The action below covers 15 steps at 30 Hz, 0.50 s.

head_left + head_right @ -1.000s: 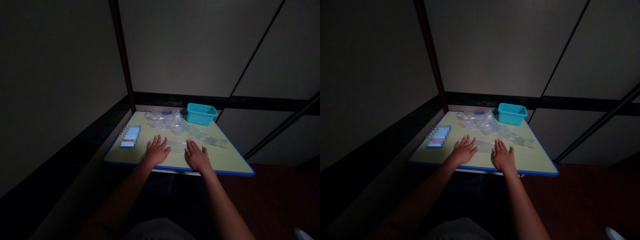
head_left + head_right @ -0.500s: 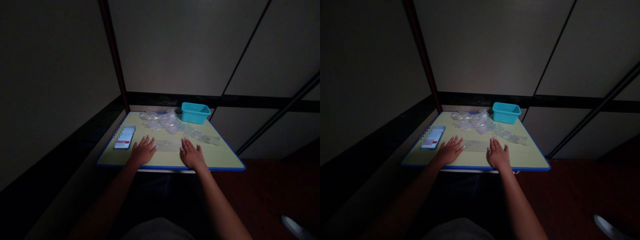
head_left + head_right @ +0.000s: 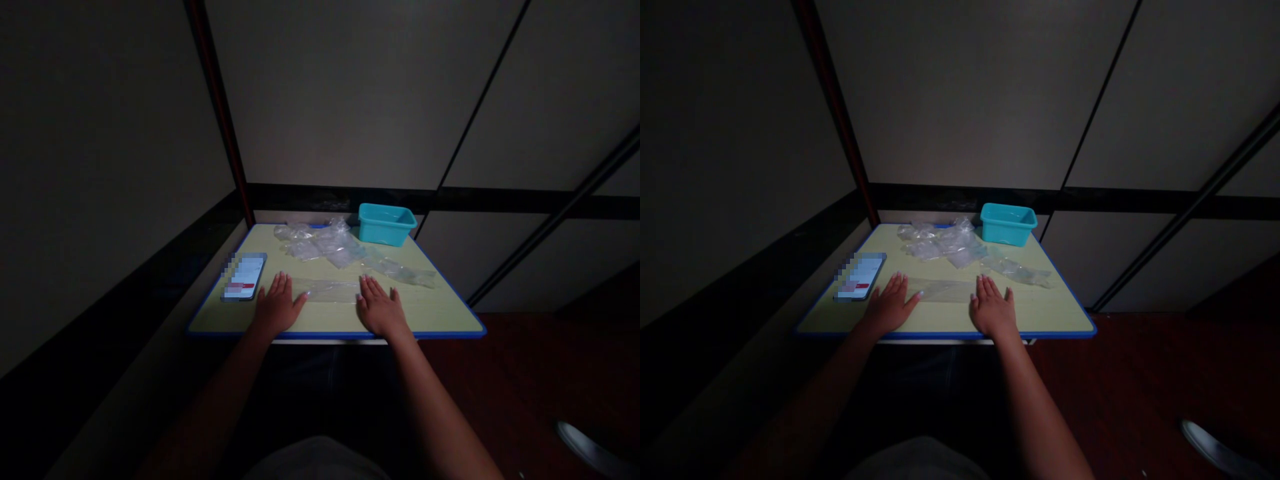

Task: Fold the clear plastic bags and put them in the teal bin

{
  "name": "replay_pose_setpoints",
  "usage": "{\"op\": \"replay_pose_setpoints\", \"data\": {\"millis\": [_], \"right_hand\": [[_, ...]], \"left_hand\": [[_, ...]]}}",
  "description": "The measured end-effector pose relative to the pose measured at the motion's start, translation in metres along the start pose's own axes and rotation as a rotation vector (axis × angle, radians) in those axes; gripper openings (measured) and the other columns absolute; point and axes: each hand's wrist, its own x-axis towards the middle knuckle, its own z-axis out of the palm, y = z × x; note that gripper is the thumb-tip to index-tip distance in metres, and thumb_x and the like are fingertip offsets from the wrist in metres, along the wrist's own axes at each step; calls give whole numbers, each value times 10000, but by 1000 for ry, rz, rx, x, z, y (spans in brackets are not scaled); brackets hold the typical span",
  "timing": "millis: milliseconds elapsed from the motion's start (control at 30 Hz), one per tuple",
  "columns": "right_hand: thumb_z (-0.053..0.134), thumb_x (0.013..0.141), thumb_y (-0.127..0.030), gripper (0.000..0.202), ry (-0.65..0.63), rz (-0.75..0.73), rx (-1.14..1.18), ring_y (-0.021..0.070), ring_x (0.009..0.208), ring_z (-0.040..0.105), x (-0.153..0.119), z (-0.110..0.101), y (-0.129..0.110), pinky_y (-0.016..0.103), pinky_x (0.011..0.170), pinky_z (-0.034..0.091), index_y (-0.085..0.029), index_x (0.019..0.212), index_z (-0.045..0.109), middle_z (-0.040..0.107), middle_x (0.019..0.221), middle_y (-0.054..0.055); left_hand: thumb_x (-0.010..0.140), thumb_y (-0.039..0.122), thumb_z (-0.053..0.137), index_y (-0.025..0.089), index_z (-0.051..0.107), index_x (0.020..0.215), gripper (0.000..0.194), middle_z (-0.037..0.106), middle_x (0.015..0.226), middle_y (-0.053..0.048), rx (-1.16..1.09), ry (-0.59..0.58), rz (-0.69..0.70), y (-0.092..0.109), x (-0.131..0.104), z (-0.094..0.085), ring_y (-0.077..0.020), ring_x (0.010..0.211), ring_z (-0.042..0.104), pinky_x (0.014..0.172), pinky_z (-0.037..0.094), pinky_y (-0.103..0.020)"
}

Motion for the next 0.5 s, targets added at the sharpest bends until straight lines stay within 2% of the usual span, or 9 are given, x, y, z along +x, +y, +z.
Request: {"op": "replay_pose_setpoints", "data": {"millis": [200, 333, 500], "right_hand": [[113, 943, -367, 593, 4, -5, 12, 177, 1430, 83, 1, 1, 0, 561, 1109, 95, -171, 1500, 61, 99, 1565, 31], [118, 942, -361, 594, 1, -5, 16, 179, 1431, 73, 0, 0, 0, 564, 1107, 96, -164, 1499, 66, 106, 1565, 41], [127, 939, -361, 594, 10, -4, 43, 167, 1429, 96, 0, 0, 0, 571, 1106, 83, -164, 1498, 90, 112, 1560, 36]], "left_hand": [[929, 556, 192, 44, 245, 1452, 733, 166, 1533, -180, 32, 6, -30, 0, 2, 5, -277, 1423, 127, 1096, 241, -513], [938, 541, 195, 40, 216, 1458, 722, 129, 1535, -201, 29, 82, -39, 4, 0, 2, -286, 1427, 102, 1078, 241, -554], [947, 514, 237, 142, 223, 1472, 644, 118, 1554, -130, -2, 168, 142, 18, -3, -8, -256, 1436, 51, 1099, 173, -558]]}}
